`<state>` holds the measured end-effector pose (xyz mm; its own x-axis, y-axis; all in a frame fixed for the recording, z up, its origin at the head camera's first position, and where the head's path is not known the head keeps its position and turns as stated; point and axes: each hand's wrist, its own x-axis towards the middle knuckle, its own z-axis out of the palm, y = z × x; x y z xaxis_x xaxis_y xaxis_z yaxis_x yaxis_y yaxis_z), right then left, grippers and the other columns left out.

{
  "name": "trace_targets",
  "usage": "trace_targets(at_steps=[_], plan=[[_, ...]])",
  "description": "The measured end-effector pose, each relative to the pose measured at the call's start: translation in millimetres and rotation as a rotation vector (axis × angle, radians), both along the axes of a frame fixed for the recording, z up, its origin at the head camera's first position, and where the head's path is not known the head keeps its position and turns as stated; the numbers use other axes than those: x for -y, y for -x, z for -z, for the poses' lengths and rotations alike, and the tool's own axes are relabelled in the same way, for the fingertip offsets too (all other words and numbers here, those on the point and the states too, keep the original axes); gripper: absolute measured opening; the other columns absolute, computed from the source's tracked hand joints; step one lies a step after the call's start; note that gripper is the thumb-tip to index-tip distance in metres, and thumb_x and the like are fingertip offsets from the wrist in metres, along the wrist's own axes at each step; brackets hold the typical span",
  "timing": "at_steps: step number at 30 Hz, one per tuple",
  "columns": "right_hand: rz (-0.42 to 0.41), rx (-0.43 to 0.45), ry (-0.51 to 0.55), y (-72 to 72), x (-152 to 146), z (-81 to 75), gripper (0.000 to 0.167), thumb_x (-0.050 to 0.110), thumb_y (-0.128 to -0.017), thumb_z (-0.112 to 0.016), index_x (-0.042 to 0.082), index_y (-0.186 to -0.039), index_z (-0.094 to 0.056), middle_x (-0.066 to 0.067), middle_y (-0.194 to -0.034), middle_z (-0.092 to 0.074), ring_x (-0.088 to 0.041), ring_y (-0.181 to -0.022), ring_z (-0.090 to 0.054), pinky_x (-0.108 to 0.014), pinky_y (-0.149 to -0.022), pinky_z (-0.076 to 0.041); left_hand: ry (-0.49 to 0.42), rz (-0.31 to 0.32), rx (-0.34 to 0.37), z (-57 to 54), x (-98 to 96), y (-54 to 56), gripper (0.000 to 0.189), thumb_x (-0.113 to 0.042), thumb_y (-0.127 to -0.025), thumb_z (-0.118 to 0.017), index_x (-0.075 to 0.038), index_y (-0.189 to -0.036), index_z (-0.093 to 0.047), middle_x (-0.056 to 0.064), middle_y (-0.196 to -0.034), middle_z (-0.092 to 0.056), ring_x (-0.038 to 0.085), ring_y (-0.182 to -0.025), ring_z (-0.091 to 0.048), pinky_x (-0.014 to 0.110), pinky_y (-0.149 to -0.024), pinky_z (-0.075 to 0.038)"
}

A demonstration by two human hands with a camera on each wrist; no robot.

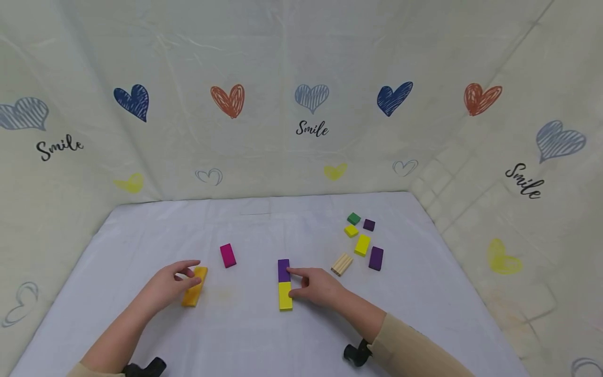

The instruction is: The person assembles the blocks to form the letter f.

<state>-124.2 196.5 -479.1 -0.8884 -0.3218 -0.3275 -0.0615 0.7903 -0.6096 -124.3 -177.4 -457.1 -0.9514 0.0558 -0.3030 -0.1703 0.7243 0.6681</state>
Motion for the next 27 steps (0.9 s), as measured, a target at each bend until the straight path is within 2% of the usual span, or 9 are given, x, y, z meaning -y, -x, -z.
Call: trace_targets(at_steps=[6,12,17,23,27], plan=[[0.006,0.003,-0.003,-0.2,-1,0.4,0.064,0.038,-0.084,-0.079,0.031,-0.142,-0.056,0.003,-0.079,-0.056,-0.015,-0.073,-0.051,-0.025,-0.06,-0.041,0.056,-0.004,0.048,9.4,6.2,1.7,0.058,-0.028,-0.089,-0.074,-0.013,-0.142,-0.054,0.009,-0.115,-0.058,0.022,-0.089,-0.054,0.03,-0.067,-0.05],[0.01,0.003,-0.002,0.0,-1,1.8,0.063,0.038,-0.083,-0.079,0.032,-0.142,-0.056,0.003,-0.079,-0.056,-0.015,-0.073,-0.051,-0.026,-0.059,-0.041,0.095,0.004,0.079,17.6,5.6,4.5,0.066,-0.032,-0.089,-0.074,-0.009,-0.145,-0.048,0.011,-0.115,-0.058,0.021,-0.086,-0.053,0.031,-0.069,-0.049],[0.004,-0.003,-0.013,0.5,-1,3.1,0.063,0.04,-0.083,-0.079,0.033,-0.142,-0.056,0.003,-0.079,-0.056,-0.015,-0.073,-0.05,-0.026,-0.06,-0.041,0.127,0.02,0.078,19.2,4.9,5.7,0.072,-0.035,-0.088,-0.074,-0.008,-0.148,-0.044,0.01,-0.112,-0.057,0.021,-0.086,-0.052,0.031,-0.069,-0.05],[-0.002,-0.009,-0.02,0.4,-1,2.7,0.063,0.039,-0.083,-0.079,0.032,-0.142,-0.056,0.003,-0.079,-0.056,-0.014,-0.073,-0.05,-0.026,-0.06,-0.041,0.174,0.055,0.069,17.8,3.7,6.9,0.071,-0.037,-0.089,-0.074,-0.006,-0.146,-0.047,0.013,-0.115,-0.059,0.023,-0.091,-0.053,0.038,-0.077,-0.053],[0.001,-0.008,-0.02,0.2,-1,2.6,0.063,0.039,-0.083,-0.079,0.032,-0.142,-0.056,0.003,-0.079,-0.056,-0.015,-0.073,-0.05,-0.026,-0.06,-0.041,0.176,0.056,0.06,17.0,1.0,6.7,0.068,-0.035,-0.088,-0.074,-0.007,-0.144,-0.048,0.012,-0.113,-0.058,0.023,-0.09,-0.053,0.036,-0.074,-0.052]])
